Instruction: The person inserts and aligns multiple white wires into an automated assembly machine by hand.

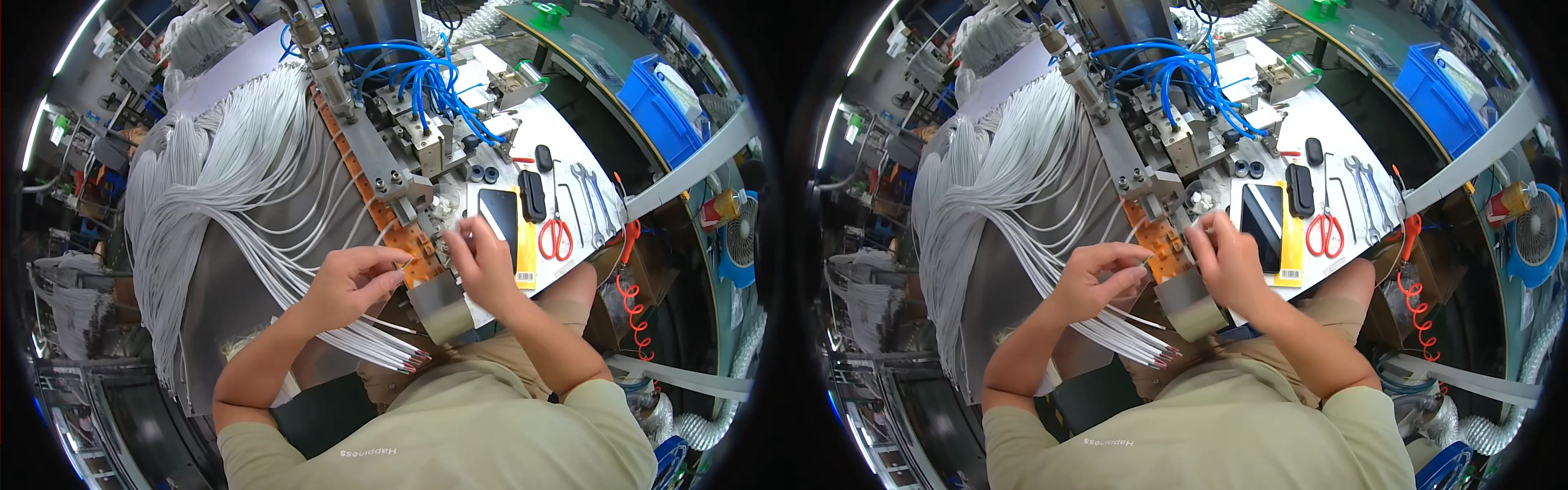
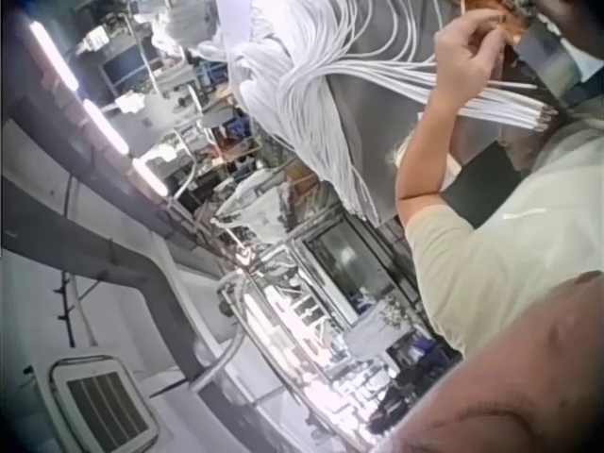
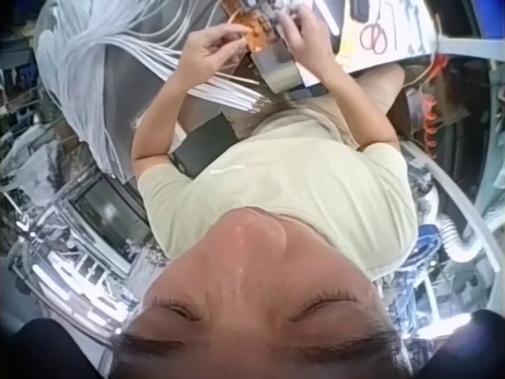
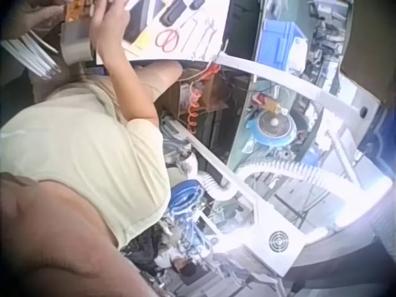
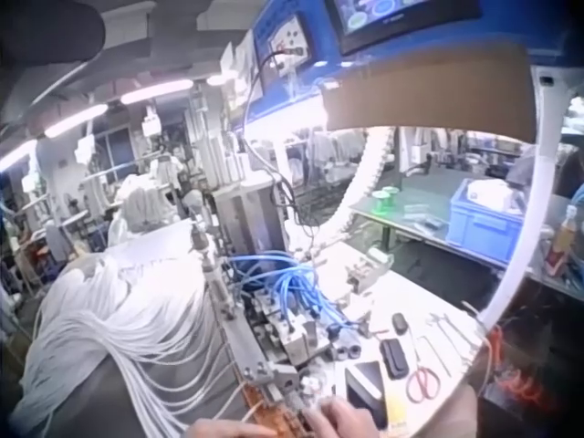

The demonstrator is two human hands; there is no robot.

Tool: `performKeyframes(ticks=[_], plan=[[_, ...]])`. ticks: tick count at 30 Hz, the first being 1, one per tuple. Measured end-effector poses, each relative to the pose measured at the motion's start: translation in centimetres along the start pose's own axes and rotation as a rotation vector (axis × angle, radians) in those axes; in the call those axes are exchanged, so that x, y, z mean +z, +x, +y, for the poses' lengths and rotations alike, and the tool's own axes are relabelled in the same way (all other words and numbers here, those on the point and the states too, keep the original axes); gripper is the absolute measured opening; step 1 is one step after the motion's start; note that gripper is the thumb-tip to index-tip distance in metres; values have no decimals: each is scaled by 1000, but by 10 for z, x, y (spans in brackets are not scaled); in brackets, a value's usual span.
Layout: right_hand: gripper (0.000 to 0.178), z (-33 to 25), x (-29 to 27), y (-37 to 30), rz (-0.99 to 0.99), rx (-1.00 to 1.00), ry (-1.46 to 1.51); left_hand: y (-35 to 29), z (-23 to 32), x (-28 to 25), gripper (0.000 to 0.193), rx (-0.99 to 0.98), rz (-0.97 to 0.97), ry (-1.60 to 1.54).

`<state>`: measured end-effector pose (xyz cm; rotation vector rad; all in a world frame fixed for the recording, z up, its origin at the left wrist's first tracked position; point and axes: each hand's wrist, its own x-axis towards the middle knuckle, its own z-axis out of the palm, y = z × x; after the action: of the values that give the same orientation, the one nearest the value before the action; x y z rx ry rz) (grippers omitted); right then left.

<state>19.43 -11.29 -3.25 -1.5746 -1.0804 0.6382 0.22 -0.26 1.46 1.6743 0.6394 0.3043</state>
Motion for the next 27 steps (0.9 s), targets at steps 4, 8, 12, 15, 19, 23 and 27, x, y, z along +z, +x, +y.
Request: performKeyframes(ticks=[4, 8, 12, 15, 19, 23, 27], plan=[[10, -16, 9, -19, 39, -422, -113, -1, -3, -2, 16, -67, 2, -189], [11, -14, 14, -14, 8, -514, -191, 0, 0, 5, 16, 15, 63, 11], [11, -17, 16, -16, -36, -434, -150, -2, 0, 9, 16, 54, 153, 98], [12, -17, 19, -15, -32, -429, -143, -3, -2, 8, 16, 53, 184, 84], [14, -22, 19, -14, -63, -410, -157, -4, 1, 5, 15, 90, 173, 127], [14, -23, 9, -7, -216, -336, -111, -4, 1, -1, 11, 167, 76, 196], [14, -13, 2, 1, -272, -483, -96, -2, -4, -4, 9, 118, -27, 85]])
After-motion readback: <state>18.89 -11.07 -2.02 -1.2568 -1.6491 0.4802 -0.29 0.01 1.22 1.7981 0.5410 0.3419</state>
